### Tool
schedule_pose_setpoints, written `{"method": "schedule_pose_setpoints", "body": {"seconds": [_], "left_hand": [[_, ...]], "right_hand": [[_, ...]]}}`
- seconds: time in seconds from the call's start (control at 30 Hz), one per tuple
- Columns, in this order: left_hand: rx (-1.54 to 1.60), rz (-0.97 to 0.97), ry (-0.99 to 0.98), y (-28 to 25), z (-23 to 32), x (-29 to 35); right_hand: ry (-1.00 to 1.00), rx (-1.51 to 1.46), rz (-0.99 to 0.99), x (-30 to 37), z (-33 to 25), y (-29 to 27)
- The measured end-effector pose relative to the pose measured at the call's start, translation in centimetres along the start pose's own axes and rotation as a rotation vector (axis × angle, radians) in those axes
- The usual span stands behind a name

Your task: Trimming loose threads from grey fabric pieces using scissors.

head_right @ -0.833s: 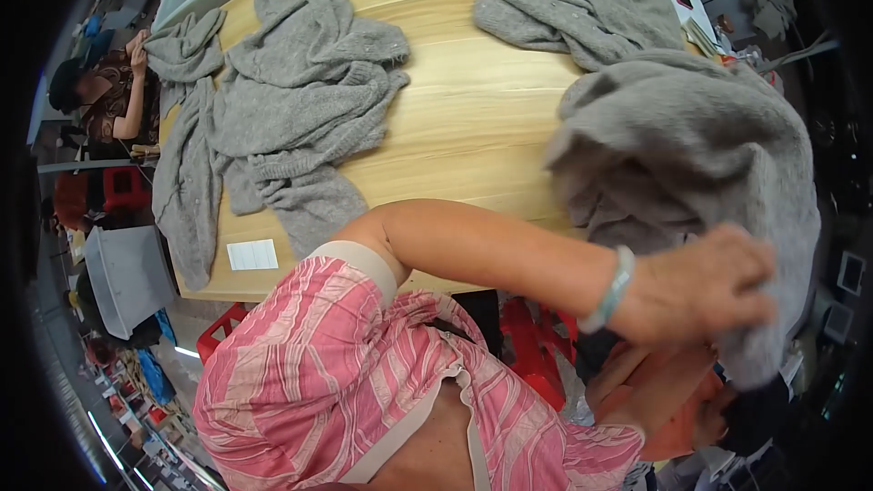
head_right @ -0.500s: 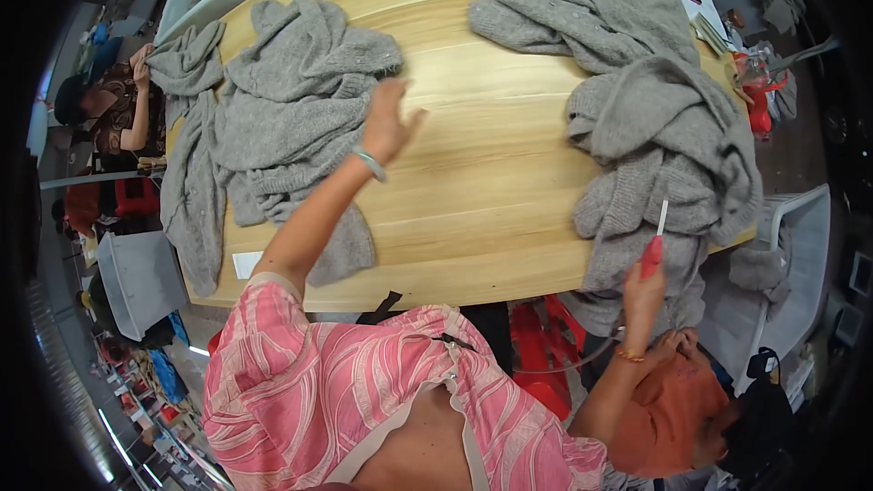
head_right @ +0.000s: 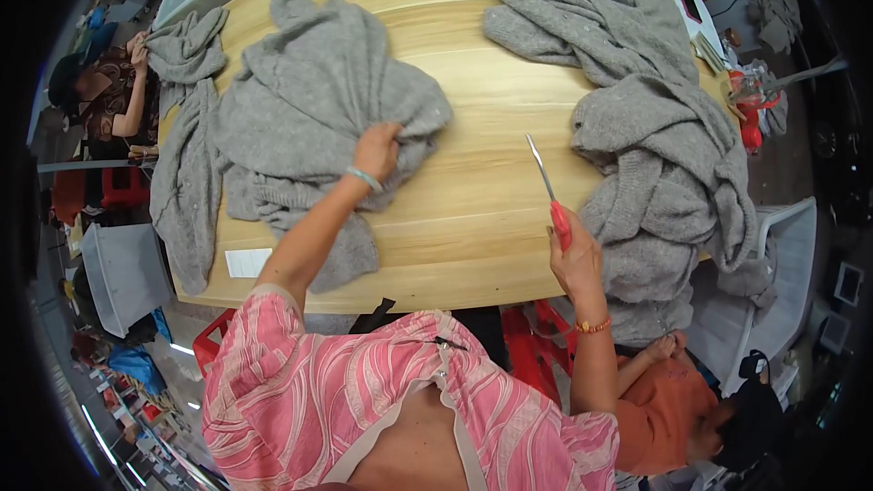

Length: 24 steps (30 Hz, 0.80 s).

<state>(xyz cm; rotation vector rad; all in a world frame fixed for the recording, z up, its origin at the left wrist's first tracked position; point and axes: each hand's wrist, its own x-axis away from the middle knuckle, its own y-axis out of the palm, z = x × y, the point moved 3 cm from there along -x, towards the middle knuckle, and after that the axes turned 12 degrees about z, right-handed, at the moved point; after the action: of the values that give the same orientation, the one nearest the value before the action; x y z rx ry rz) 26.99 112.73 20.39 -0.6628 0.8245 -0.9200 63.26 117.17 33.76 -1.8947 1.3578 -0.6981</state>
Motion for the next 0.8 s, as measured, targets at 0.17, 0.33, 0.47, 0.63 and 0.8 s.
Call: {"method": "schedule_pose_setpoints", "body": {"seconds": [0.17, 0.33, 0.47, 0.63, 0.8], "left_hand": [[0.335, -0.109, -0.021, 0.4, 7.7, 6.8], [0.369, -0.241, 0.148, -1.1, 12.8, 6.9], [0.181, -0.072, 0.254, -2.7, 12.1, 3.7], [0.121, 0.222, 0.068, -0.8, 8.4, -1.7], [0.191, -0.34, -0.25, 5.8, 7.4, -3.3]], "right_hand": [[-0.046, -0.181, -0.056, 0.1, -0.3, 5.9], [-0.21, -0.11, 0.138, 0.9, 0.3, 10.0], [0.062, -0.022, -0.089, 1.7, 2.3, 11.6], [0.107, -0.015, -0.059, 2.1, 1.4, 9.8], [0.069, -0.209, 0.016, 4.0, -1.3, 6.2]]}}
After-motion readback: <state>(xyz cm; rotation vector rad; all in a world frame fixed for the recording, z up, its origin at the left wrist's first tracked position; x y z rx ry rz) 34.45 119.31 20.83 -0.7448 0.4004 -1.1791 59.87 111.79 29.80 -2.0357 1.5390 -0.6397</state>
